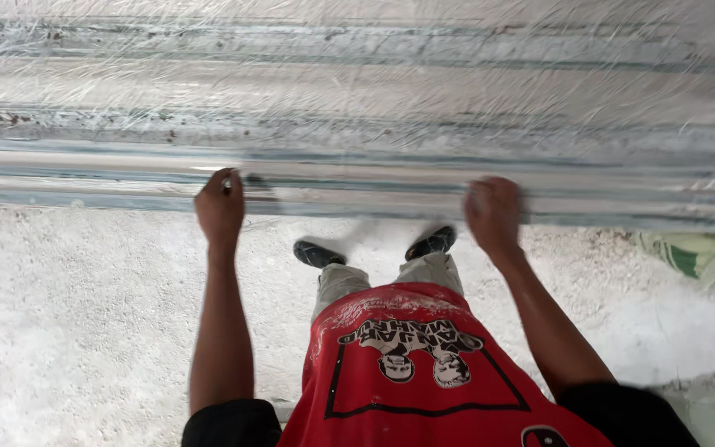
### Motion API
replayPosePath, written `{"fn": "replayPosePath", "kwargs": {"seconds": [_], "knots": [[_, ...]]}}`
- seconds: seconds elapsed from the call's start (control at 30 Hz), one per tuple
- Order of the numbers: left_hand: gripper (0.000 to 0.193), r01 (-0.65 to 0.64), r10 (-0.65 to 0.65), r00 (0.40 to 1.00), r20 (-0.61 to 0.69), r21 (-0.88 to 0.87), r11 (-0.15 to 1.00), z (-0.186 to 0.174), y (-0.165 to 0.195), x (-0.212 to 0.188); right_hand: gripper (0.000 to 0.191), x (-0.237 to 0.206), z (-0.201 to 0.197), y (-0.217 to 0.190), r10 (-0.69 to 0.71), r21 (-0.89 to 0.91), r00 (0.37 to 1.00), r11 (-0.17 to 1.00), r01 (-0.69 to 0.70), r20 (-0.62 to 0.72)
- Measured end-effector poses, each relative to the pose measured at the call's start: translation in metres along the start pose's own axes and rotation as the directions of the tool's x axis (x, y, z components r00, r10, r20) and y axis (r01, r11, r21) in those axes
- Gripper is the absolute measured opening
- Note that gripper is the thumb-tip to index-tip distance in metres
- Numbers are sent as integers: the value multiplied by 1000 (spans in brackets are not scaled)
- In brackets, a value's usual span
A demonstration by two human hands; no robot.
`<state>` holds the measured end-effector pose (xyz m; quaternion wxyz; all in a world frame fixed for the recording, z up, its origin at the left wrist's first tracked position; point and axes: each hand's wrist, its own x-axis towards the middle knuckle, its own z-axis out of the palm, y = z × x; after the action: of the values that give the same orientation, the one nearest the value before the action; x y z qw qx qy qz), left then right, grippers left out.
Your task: The person takes bundles of white fiberglass strands from a bucket and spreads them by hand over a long, grooved mold. They repeatedly retrieve strands, lay them across the mold surface, and smooth them down to cover the area.
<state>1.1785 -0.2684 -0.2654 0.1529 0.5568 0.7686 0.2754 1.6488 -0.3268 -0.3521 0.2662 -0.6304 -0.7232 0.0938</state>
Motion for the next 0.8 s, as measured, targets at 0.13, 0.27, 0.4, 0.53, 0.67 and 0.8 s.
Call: {"fn": "replayPosePath", "kwargs": {"seconds": [0.13,0.27,0.4,0.53,0.67,0.8], "knots": [[22,-56,60,995,76,-52,997,-1,-27,10,20,42,60,-106,133,-121,983,986,-118,128],[24,-120,137,978,159,-110,987,-15,-45,16,18,61,80,-140,288,-191,954,944,-268,86],[27,-195,222,937,271,-122,973,-40,-58,22,18,61,86,-139,276,-236,961,935,-264,17],[33,-359,381,879,287,-127,924,-80,-81,36,18,59,93,-133,287,-286,958,919,-272,11],[29,-451,450,826,339,-81,889,-146,-130,56,20,60,100,-128,346,-311,938,895,-320,31],[19,-519,498,840,217,55,853,-235,-188,79,22,60,105,-122,349,-327,937,888,-323,21]]}}
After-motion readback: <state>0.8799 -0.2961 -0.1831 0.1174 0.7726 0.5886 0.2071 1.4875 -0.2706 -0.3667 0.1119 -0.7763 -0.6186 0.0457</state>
